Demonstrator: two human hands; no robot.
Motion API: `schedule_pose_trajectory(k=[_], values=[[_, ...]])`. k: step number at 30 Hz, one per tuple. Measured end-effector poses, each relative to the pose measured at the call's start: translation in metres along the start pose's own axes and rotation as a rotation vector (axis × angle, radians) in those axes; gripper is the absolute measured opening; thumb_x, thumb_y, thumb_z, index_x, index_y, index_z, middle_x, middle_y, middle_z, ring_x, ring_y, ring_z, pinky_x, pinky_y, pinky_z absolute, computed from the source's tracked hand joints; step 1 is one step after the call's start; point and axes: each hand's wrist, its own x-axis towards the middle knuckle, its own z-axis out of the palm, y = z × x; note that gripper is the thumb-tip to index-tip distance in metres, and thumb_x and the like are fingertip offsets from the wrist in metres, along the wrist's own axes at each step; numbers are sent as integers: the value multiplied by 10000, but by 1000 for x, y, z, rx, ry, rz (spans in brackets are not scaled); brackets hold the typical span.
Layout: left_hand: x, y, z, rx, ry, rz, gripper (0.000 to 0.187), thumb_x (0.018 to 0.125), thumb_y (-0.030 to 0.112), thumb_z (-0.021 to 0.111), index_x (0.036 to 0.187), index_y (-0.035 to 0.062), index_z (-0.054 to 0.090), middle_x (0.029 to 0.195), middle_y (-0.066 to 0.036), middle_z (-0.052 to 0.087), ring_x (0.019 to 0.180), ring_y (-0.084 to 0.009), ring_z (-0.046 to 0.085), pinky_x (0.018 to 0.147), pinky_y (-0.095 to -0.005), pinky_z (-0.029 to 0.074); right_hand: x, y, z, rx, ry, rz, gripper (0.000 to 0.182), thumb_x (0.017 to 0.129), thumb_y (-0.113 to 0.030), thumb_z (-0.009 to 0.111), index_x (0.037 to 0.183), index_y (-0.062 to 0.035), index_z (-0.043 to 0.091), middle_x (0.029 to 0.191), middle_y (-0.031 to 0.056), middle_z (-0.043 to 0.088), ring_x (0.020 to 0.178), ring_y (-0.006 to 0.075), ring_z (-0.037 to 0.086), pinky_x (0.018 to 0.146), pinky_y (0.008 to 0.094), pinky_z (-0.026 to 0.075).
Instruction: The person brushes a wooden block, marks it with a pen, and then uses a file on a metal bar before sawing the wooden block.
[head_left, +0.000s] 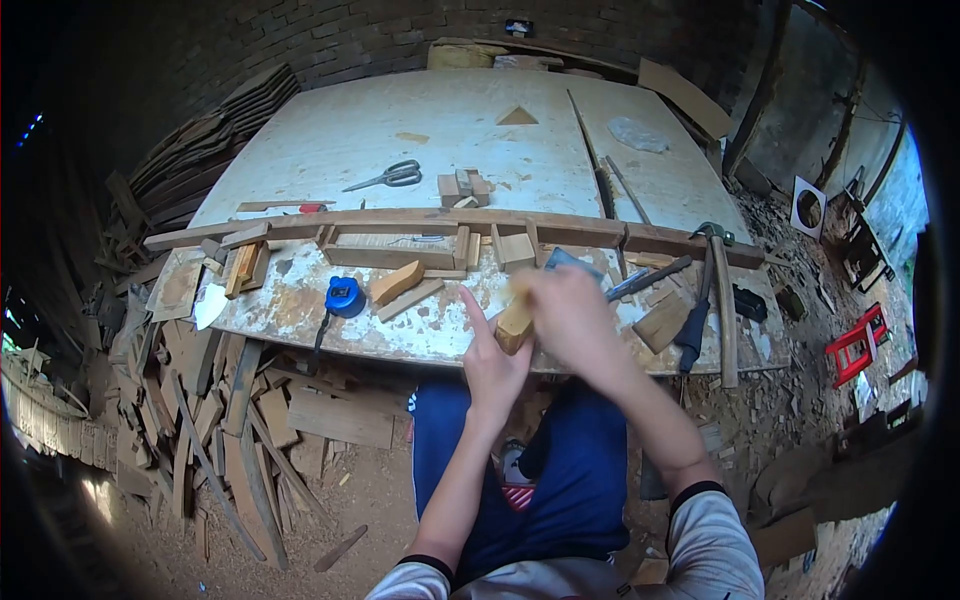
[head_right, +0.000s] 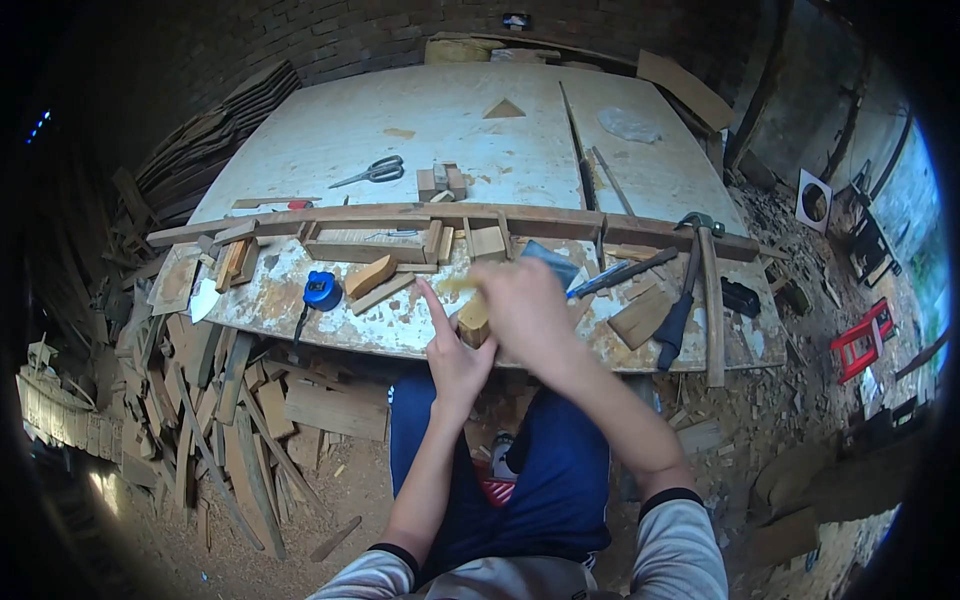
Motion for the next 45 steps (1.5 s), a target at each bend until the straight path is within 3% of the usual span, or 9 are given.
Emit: schedule_pose_trajectory(k=[2,6,9,15,18,22,28,41,45], values=[[0,-5,-1,38,10,43,1133,876,182,904,1756,-43,226,1027,-246,802,884,-445,798,755,-487,640,-25,-13,20,62,152,-335,206,962,-90,694,1113,-74,833,829,184,789,866,388,796,881,521,627],[-4,-2,-1,52,18,105,810,901,174,864,1603,-48,527,1067,-268,797,937,-460,795,810,-493,636,-4,11,-7,-65,-31,150,271,927,-88,704,1168,-109,825,949,158,813,929,366,804,980,527,605],[-5,-14,-3,22,-49,107,586,898,60,802,1459,-28,658,1259,-286,771,1140,-473,766,994,-502,621,-24,-1,7,-17,107,-140,213,960,-102,706,1143,-113,816,856,161,790,849,369,782,988,530,572],[-2,-13,-8,5,-149,222,646,855,20,811,1483,85,678,1596,-224,611,1375,-434,667,1124,-479,579,-20,21,-20,-150,-27,65,255,923,-32,683,1133,-113,803,981,140,822,956,309,801,1051,486,542],[2,-11,-12,32,-187,283,676,833,38,839,1490,93,691,1655,-216,558,1400,-430,651,1134,-475,576,-45,7,-12,-60,76,-194,220,969,-44,677,1133,-97,813,902,162,807,903,350,785,1031,492,541],[1,-5,-11,35,-200,266,743,796,74,888,1515,122,705,1654,-212,558,1399,-429,653,1134,-469,577,-43,27,-21,-80,-148,109,198,965,-90,735,1140,-43,813,924,235,789,929,438,741,937,532,569],[6,7,-24,23,-297,277,775,805,138,941,1529,52,679,1582,-225,610,1385,-410,673,1108,-451,590,-44,28,-20,-58,-134,110,162,980,-89,724,1109,-35,807,893,231,778,921,433,746,928,526,572],[1,-7,-11,-94,-164,77,1361,748,154,979,1777,-42,112,1339,-269,738,1190,-430,756,1026,-475,605,-57,9,29,111,14,-294,228,902,-66,709,1112,-67,798,1086,130,821,1017,328,795,1051,512,553],[3,-2,-10,21,-98,175,1338,791,127,943,1782,-34,58,1330,-268,759,1126,-387,803,966,-435,646,-36,31,21,21,0,-73,240,900,-52,707,1124,-63,793,1090,131,822,1053,337,790,1079,512,552]])
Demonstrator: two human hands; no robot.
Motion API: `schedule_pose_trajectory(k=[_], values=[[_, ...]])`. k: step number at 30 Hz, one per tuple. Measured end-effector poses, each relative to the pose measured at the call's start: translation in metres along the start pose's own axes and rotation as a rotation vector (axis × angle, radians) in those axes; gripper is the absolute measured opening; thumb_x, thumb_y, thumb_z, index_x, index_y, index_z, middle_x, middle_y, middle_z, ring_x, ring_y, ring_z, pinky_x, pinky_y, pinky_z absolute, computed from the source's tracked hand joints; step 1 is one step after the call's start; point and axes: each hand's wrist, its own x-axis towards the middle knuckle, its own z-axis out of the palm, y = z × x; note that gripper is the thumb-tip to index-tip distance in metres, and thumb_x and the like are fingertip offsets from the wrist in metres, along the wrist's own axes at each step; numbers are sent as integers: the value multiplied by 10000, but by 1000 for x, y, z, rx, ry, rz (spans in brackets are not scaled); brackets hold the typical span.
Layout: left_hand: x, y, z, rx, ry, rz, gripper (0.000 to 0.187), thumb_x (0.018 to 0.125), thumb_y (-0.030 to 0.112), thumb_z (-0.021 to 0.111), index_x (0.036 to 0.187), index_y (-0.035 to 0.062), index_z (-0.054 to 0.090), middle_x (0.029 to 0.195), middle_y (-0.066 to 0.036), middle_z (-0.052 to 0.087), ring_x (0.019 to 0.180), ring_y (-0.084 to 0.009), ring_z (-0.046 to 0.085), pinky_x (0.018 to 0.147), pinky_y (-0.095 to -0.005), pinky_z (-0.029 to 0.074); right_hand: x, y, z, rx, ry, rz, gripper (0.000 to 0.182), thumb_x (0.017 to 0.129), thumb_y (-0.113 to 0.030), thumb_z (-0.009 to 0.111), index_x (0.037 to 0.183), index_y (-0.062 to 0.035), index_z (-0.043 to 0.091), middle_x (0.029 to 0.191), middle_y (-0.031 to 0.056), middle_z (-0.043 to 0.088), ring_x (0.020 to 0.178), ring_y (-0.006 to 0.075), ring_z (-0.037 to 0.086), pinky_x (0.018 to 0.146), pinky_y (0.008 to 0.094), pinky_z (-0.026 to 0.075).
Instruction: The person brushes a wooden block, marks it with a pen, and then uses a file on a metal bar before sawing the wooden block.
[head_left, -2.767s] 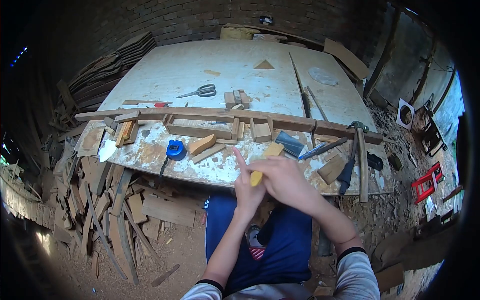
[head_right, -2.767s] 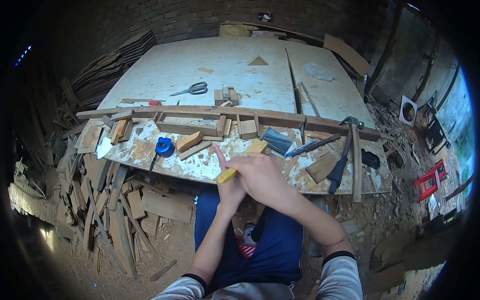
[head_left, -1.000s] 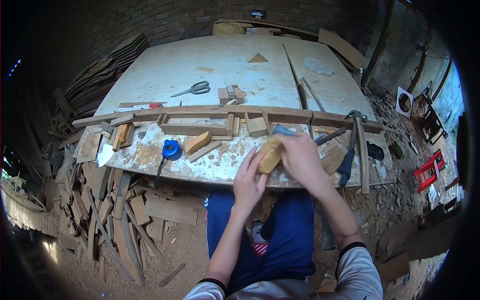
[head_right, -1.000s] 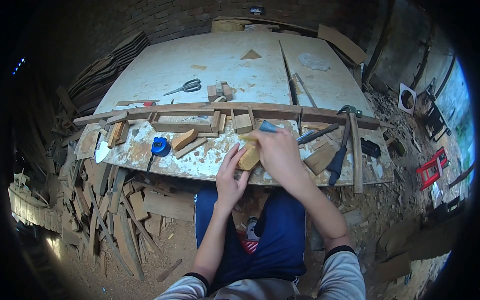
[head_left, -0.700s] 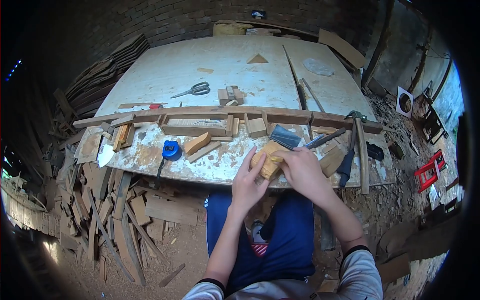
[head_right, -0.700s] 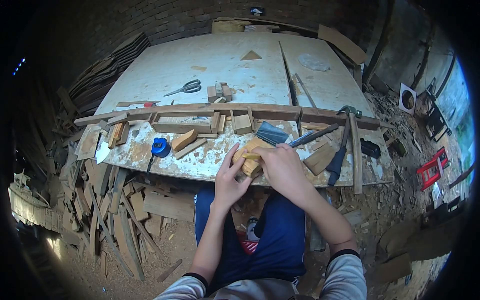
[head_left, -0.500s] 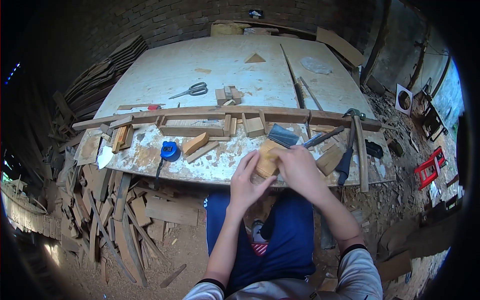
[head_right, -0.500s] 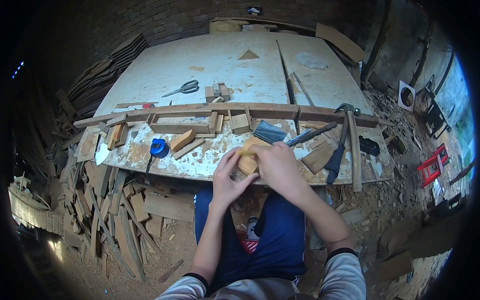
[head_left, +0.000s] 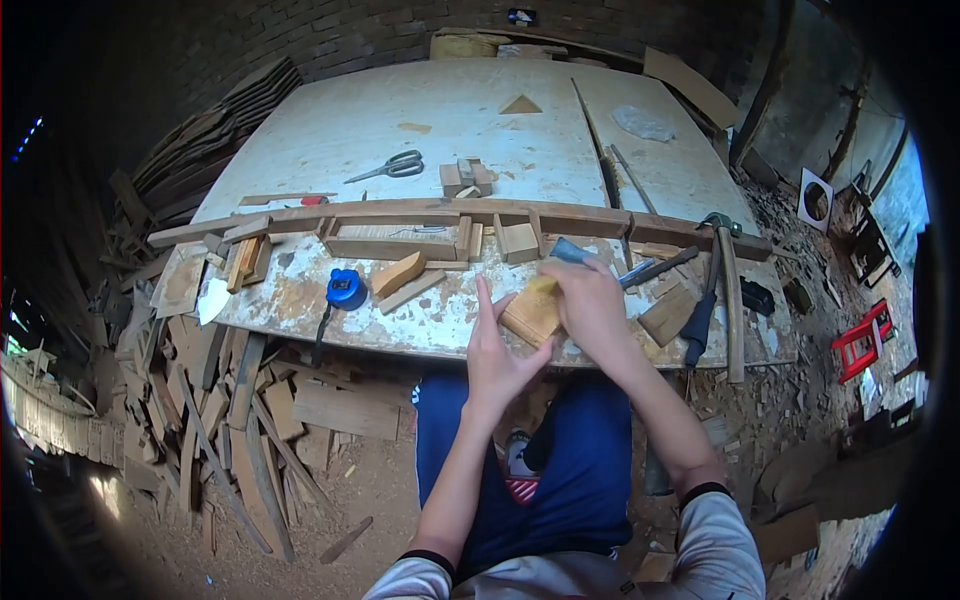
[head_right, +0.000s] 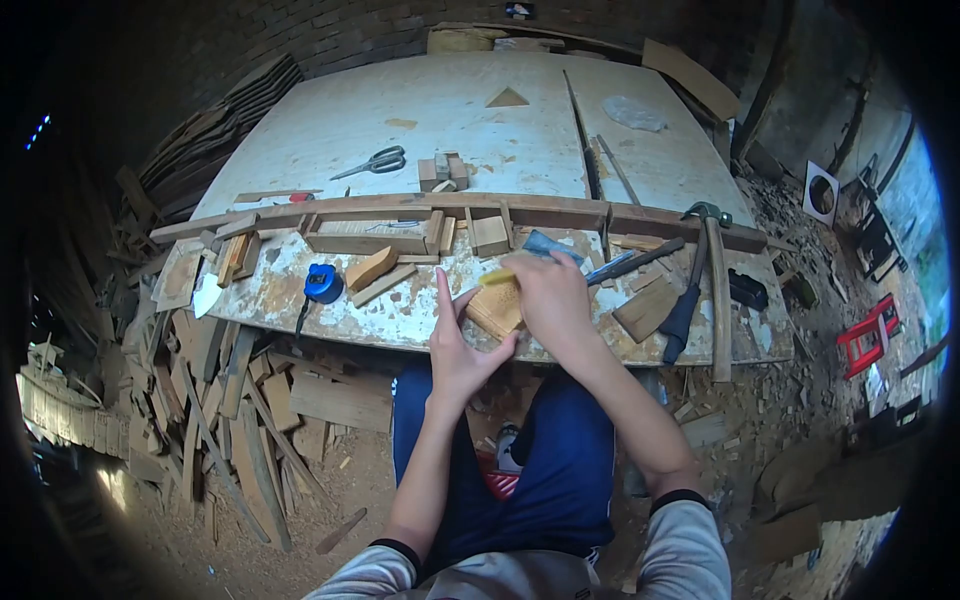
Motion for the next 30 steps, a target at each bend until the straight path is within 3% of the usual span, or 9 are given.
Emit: schedule_pose_trajectory(k=[4,7,12,16,20,23,24,28,30], values=[[-5,-10,2,-55,-29,-91,1418,744,171,988,1783,-36,45,1309,-255,756,1154,-378,782,1032,-434,617,-16,-23,8,100,-2,-161,284,928,-61,699,1194,-73,797,1098,157,829,1012,345,797,1069,525,555],[-1,-1,1,-6,-2,-40,1418,743,146,978,1783,-38,32,1326,-258,754,1168,-383,780,1025,-446,620,6,23,9,-98,119,80,296,903,-47,698,1183,-66,793,1114,143,829,1046,346,791,1057,514,567],[-4,-7,0,-91,-22,-90,1425,746,189,976,1778,-51,23,1327,-270,731,1206,-433,733,1062,-477,590,-13,-21,6,83,45,-231,247,932,-43,696,1153,-54,806,1106,178,825,994,371,798,984,493,592],[-3,-3,3,-62,-19,-85,1442,740,177,976,1779,-45,1,1334,-271,731,1207,-444,733,1064,-478,592,13,25,-2,-83,15,188,279,848,-37,743,1112,-94,813,1106,144,827,1046,342,798,969,491,608],[-3,-10,3,-73,-23,-96,1452,735,187,983,1779,-45,1,1319,-265,733,1195,-442,731,1058,-472,594,-9,-18,17,98,138,-241,251,896,-58,716,1123,-96,814,1005,157,825,964,372,791,919,504,605],[-4,-4,1,-79,-28,-106,1454,733,180,981,1782,-40,-2,1316,-265,736,1191,-441,733,1051,-475,594,8,15,5,44,-11,22,246,888,-52,707,1112,-87,804,1064,138,817,1018,349,794,943,493,602],[-2,-3,2,-61,-17,-90,1454,734,177,980,1783,-37,-4,1316,-266,736,1190,-443,734,1049,-477,595,14,21,5,1,56,116,267,860,-22,717,1105,-86,802,1043,151,803,1007,355,792,920,487,603],[-4,-13,2,-101,-17,-109,1457,733,192,984,1784,-33,0,1311,-275,740,1183,-452,737,1034,-485,602,-12,-27,14,95,120,-245,225,904,-63,730,1119,-67,796,921,177,786,910,392,778,856,482,600],[-6,-13,2,-101,-26,-122,1458,734,197,985,1782,-37,0,1315,-281,740,1190,-457,735,1035,-484,603,-11,-14,3,114,18,-48,247,898,-46,727,1135,-62,794,927,180,785,915,391,778,831,493,598]])
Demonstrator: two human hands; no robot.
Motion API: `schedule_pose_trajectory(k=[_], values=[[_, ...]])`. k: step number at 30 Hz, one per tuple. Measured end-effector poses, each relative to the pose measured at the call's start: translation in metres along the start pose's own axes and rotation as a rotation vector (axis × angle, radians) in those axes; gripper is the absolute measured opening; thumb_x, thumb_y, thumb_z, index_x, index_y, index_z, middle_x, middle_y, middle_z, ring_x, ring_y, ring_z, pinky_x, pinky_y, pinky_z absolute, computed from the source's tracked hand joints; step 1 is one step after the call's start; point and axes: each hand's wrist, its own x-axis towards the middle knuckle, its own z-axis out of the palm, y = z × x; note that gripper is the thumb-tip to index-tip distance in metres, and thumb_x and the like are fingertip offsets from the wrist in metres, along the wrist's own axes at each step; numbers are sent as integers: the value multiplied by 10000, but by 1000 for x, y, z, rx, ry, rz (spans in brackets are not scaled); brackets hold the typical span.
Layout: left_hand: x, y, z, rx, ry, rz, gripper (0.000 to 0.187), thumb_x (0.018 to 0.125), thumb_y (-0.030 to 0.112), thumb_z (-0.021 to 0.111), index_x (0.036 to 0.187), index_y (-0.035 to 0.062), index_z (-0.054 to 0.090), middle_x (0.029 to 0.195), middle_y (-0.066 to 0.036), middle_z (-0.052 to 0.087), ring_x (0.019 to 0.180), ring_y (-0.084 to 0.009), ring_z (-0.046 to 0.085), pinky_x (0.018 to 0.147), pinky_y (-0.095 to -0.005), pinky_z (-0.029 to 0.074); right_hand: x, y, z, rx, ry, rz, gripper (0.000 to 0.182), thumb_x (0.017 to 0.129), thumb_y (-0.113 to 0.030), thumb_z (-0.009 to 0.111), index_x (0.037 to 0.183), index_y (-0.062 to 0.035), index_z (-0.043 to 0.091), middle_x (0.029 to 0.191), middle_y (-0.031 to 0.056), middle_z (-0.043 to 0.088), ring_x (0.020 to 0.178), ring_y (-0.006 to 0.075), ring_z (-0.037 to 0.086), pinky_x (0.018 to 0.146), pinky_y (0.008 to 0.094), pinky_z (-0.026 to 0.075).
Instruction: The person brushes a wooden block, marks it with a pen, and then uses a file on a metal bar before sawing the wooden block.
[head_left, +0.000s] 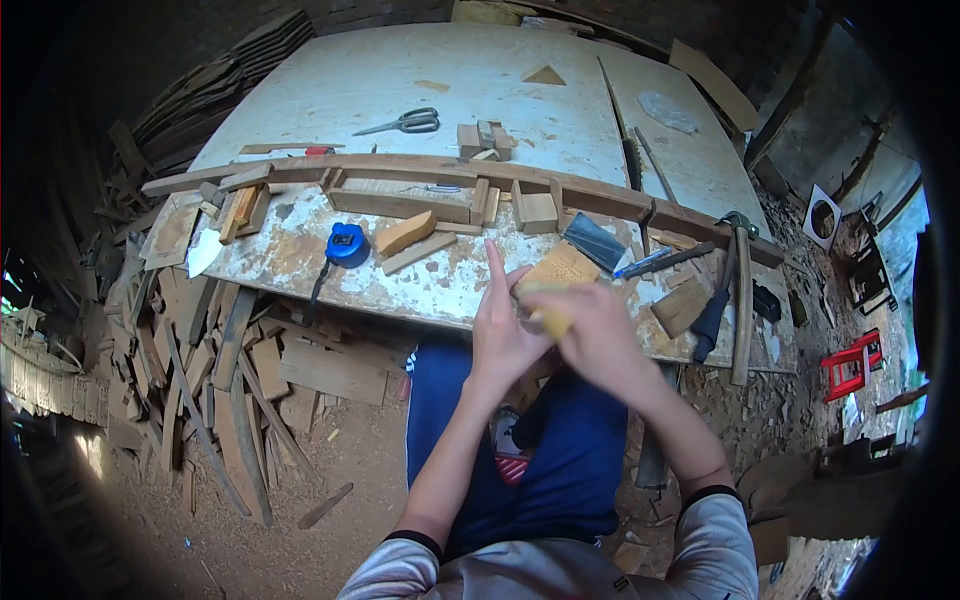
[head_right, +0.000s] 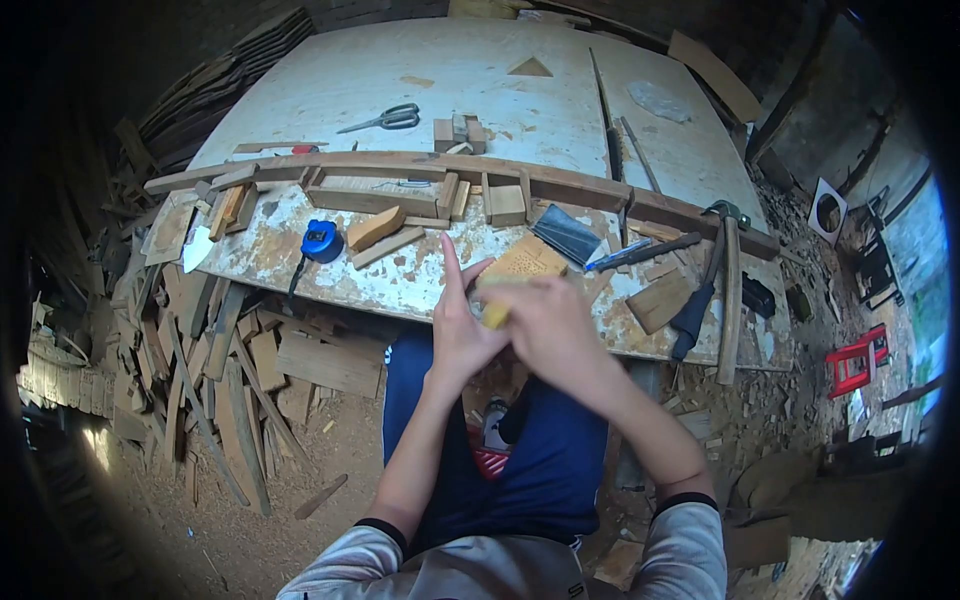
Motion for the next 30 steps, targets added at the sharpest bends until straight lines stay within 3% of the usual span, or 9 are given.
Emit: schedule_pose_trajectory(k=[2,6,9,10,14,18,22,28,30], values=[[3,15,-3,29,19,30,1458,736,196,985,1781,-40,-4,1321,-287,739,1199,-465,732,1036,-483,604,6,28,-11,8,-17,214,289,893,-23,734,1169,-69,805,905,189,769,919,400,774,786,524,586],[5,10,-1,11,23,39,1461,740,199,987,1780,-40,-10,1319,-281,739,1194,-471,729,1043,-489,600,-11,-14,5,-11,133,-121,225,956,-62,737,1162,-66,825,883,190,769,870,390,774,797,517,579],[2,10,-3,6,10,37,1463,739,202,989,1779,-45,-10,1326,-273,736,1187,-461,723,1053,-490,592,-6,-1,-16,91,-64,219,290,928,-3,696,1187,-64,811,963,191,793,910,381,780,849,502,590],[1,12,-3,22,16,52,1463,740,205,990,1779,-47,-9,1330,-271,734,1187,-456,719,1058,-489,589,6,3,-26,124,-114,535,298,923,-3,698,1190,-74,811,993,179,801,970,381,778,905,492,591],[6,7,-1,23,14,49,1461,748,223,1001,1773,-62,0,1341,-266,727,1185,-444,708,1065,-485,582,-17,-11,1,-93,72,-59,211,1003,-99,715,1172,-63,835,1024,183,816,959,375,791,893,474,604],[2,10,-5,44,22,104,1461,745,214,1000,1774,-59,-1,1335,-285,738,1207,-462,729,1048,-493,597,9,8,-32,83,-115,609,318,907,10,705,1195,-86,798,1134,165,827,1033,365,784,1061,490,568],[4,7,-3,67,25,100,1465,747,219,1004,1774,-59,-2,1337,-295,738,1225,-470,735,1051,-492,601,-11,-10,-5,-127,-3,-9,315,936,6,693,1201,-130,794,1039,133,832,979,366,785,1156,531,532],[2,8,-4,34,24,119,1465,754,203,1002,1781,-41,-14,1343,-284,738,1219,-462,734,1057,-486,598,15,7,-10,-249,-47,228,309,874,51,685,1099,-110,821,1053,145,824,1005,364,777,1004,508,590],[5,3,-3,28,30,114,1475,748,200,1005,1781,-38,-20,1345,-276,738,1219,-458,733,1060,-486,596,12,-5,10,-91,34,-18,330,864,54,684,1113,-107,827,1040,180,803,965,404,753,963,515,597]])
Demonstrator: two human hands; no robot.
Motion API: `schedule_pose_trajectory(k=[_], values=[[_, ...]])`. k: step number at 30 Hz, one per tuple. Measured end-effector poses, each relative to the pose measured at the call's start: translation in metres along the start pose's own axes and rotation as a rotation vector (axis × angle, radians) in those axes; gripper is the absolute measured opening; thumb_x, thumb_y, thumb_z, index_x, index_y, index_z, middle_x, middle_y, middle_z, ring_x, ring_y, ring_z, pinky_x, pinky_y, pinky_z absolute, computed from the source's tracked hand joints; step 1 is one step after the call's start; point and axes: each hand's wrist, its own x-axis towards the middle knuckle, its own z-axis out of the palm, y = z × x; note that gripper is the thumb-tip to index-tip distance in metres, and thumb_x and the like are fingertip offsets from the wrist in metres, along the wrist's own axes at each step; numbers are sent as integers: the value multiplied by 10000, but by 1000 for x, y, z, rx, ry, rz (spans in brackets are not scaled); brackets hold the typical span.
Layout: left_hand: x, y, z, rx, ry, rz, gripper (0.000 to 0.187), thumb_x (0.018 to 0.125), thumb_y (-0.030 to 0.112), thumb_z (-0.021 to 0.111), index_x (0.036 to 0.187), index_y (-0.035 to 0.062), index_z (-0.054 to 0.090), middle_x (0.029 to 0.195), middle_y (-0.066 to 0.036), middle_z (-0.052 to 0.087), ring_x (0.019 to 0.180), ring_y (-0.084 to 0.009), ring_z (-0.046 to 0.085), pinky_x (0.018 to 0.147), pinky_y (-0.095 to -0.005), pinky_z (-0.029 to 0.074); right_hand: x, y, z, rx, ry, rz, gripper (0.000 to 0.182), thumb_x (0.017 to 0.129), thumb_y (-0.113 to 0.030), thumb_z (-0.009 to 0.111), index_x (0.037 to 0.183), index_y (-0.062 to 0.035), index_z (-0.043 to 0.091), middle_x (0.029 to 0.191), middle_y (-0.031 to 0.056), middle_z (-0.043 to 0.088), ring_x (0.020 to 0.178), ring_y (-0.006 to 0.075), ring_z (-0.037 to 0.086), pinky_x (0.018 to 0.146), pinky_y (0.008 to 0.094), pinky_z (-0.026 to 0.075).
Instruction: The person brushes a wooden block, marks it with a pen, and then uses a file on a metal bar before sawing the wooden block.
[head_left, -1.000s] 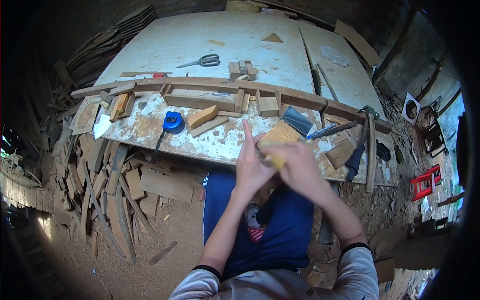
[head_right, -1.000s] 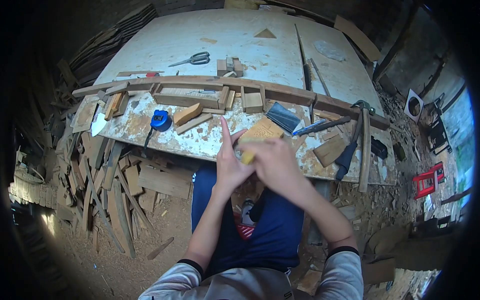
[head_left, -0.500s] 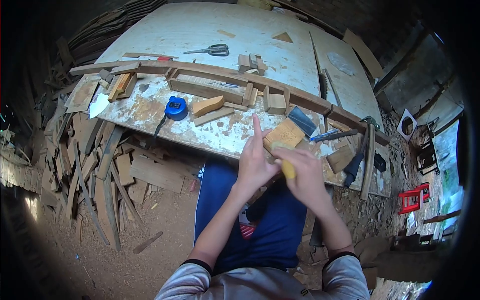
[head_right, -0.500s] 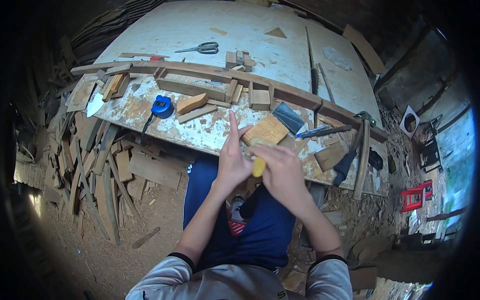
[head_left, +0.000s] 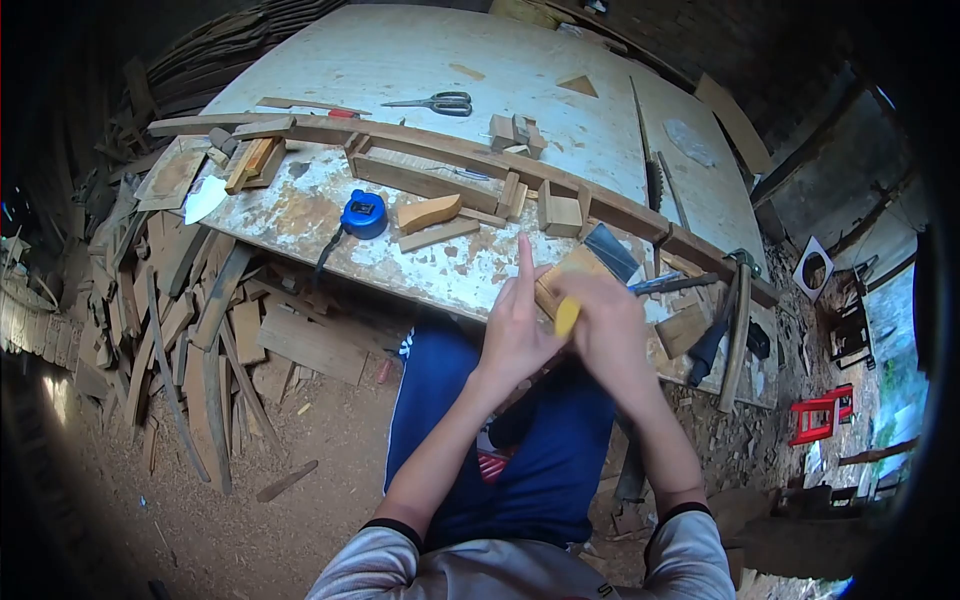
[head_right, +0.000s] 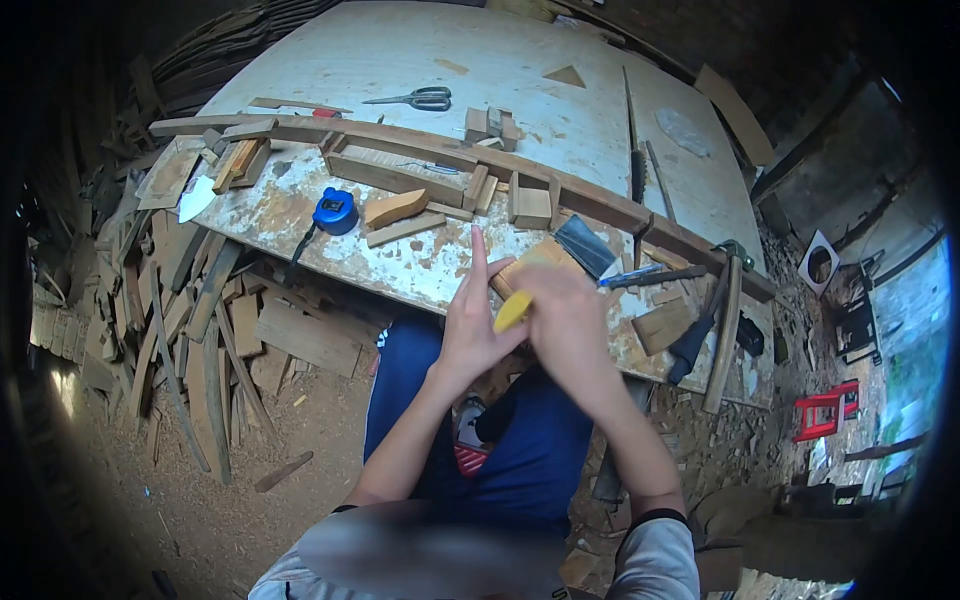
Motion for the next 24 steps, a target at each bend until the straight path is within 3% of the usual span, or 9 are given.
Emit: schedule_pose_trajectory(k=[1,3,6,9,13,15,17,22,24], values=[[-2,-2,1,1,-5,-19,1482,744,198,1008,1781,-37,-23,1347,-272,737,1221,-456,731,1061,-485,595,-5,-9,1,66,3,-141,334,867,58,676,1125,-94,825,1014,201,783,942,425,733,918,540,591],[-4,-3,0,5,-6,-25,1482,743,187,1007,1781,-36,-27,1350,-268,734,1219,-454,731,1060,-486,595,2,1,-14,48,-106,141,345,868,69,667,1142,-73,821,986,201,772,945,435,729,893,559,584],[-1,4,-1,-1,0,-2,1468,751,165,997,1781,-35,-29,1353,-267,730,1212,-453,733,1059,-487,594,15,37,-2,-135,22,300,372,861,79,671,1154,-90,826,1004,195,780,960,443,728,888,556,582],[-2,1,0,-12,-2,-18,1464,754,158,995,1781,-34,-29,1353,-269,727,1217,-449,728,1071,-479,587,3,-1,5,124,40,-105,344,896,45,683,1161,-118,829,998,218,776,944,460,724,867,548,586],[-1,6,-3,-3,6,0,1429,777,154,978,1781,-41,-20,1338,-272,733,1201,-453,736,1055,-481,591,18,31,-15,-45,-39,356,335,873,68,687,1160,-52,811,1053,217,786,1015,442,740,982,502,598],[0,7,0,-38,26,-14,1386,768,165,980,1774,-64,54,1332,-288,718,1174,-456,711,1040,-496,587,6,26,-6,-54,31,242,331,881,68,687,1159,-56,818,1090,217,792,1060,442,746,1040,503,586],[-2,5,0,-42,16,-45,1398,766,176,990,1771,-73,52,1342,-288,717,1176,-453,709,1046,-491,586,-11,4,-4,91,-55,12,199,1033,-61,685,1183,-60,815,1168,207,808,1074,387,784,1035,472,596],[-2,8,-3,-42,14,-17,1381,775,144,970,1777,-58,41,1355,-289,719,1200,-460,709,1053,-490,584,3,30,-15,-74,-5,246,239,1003,-15,678,1199,-70,805,1074,211,814,944,418,801,1141,520,567],[-2,4,0,-44,20,-29,1390,773,147,976,1779,-53,38,1360,-284,717,1205,-458,706,1051,-489,584,-6,-3,-11,-21,-50,76,320,945,37,666,1223,-56,795,1093,210,809,1003,436,782,1126,513,584]])
